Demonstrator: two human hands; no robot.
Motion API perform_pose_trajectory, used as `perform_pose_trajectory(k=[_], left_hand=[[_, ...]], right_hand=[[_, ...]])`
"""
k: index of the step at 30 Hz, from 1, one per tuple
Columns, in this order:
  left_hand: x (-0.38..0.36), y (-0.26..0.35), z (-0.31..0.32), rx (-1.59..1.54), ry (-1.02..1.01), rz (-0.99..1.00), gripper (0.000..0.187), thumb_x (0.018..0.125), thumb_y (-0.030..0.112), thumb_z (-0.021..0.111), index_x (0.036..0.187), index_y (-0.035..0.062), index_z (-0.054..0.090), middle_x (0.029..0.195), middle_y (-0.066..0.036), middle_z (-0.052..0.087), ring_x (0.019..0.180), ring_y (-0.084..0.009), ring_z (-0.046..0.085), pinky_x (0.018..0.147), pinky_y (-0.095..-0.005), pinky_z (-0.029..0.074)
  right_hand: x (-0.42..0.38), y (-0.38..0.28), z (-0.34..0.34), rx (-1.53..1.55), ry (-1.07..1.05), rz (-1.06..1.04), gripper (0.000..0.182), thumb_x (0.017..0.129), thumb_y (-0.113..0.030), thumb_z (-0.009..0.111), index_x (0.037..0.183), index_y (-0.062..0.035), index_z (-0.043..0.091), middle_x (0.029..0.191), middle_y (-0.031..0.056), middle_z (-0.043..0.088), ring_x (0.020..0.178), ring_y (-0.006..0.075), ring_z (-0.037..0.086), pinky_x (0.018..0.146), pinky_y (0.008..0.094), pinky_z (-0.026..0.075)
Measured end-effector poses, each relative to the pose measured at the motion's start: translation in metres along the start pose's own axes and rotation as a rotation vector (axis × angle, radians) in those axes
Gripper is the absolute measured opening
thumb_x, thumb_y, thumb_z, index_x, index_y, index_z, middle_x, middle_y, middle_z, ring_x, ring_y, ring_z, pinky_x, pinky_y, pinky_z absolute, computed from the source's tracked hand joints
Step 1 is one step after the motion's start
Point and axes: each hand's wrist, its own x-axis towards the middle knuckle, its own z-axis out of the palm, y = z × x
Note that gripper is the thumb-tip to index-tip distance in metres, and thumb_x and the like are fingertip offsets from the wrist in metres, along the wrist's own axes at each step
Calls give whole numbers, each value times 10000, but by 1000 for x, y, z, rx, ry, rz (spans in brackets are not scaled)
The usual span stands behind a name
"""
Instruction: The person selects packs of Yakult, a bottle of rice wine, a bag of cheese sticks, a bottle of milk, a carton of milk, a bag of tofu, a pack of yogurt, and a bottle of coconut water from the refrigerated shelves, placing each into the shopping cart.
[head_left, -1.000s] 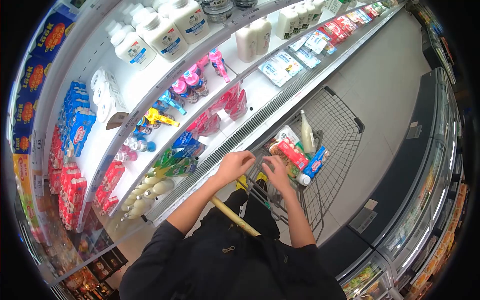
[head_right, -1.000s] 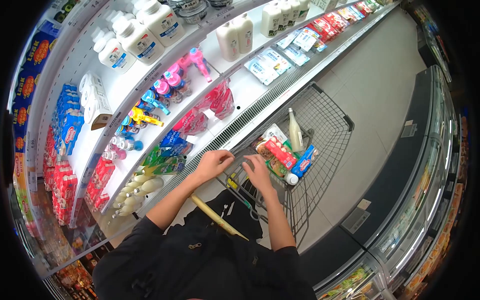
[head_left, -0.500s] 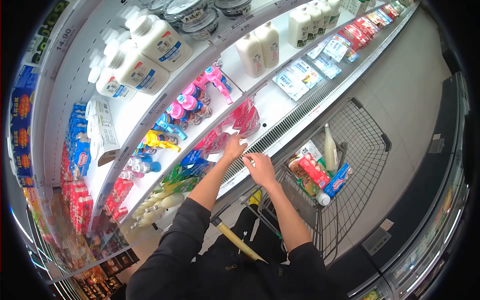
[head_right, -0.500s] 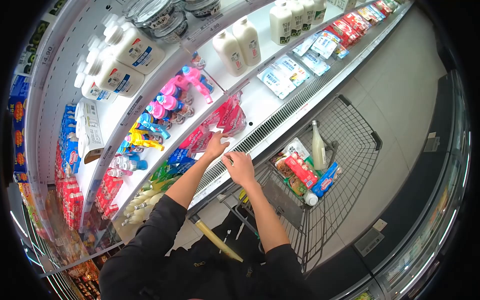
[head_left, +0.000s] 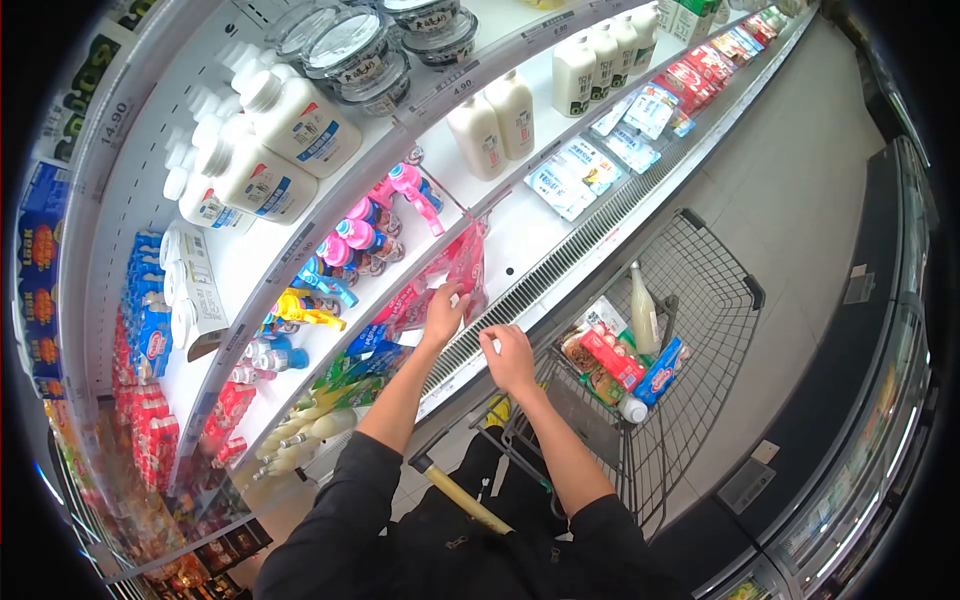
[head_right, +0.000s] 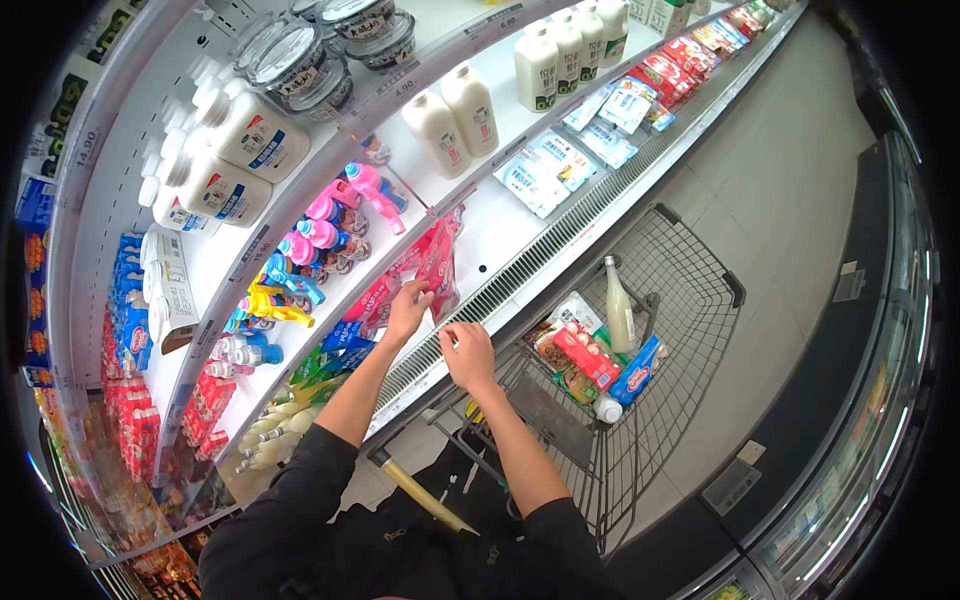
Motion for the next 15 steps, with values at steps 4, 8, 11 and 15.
perform_pose_trajectory(k=[4, 8, 11, 15], left_hand=[[-64, 97, -82, -124, 111, 147, 292, 910, 106, 741, 1172, -24, 730, 1240, -165, 701, 1127, -306, 684, 986, -365, 524], [-126, 141, -147, -480, 221, 171, 259, 893, -24, 723, 1151, -19, 742, 1203, -126, 708, 1120, -220, 677, 987, -335, 522], [-157, 163, -184, -914, 245, 113, 253, 896, -51, 738, 1148, -31, 738, 1263, -91, 649, 1159, -180, 635, 1004, -331, 516], [-173, 178, -219, -1254, 203, 174, 526, 872, -51, 763, 1368, 2, 596, 1352, -108, 611, 1241, -200, 610, 1071, -355, 489]], right_hand=[[1, 10, 2, 163, -20, 72, 351, 945, -234, 724, 1224, -39, 641, 1201, 124, 674, 1118, 284, 644, 972, 428, 488], [9, 9, 1, 434, 7, 189, 994, 832, -298, 872, 1590, -47, 280, 1566, 196, 395, 1417, 332, 439, 1126, 507, 391], [5, -36, -18, 587, -113, 107, 957, 797, -231, 911, 1530, -36, 329, 1476, 200, 453, 1359, 338, 495, 1130, 486, 435], [-25, -120, -50, 1041, -298, 225, 653, 822, -91, 877, 1307, -50, 441, 1285, 94, 611, 1153, 207, 637, 960, 340, 552]])
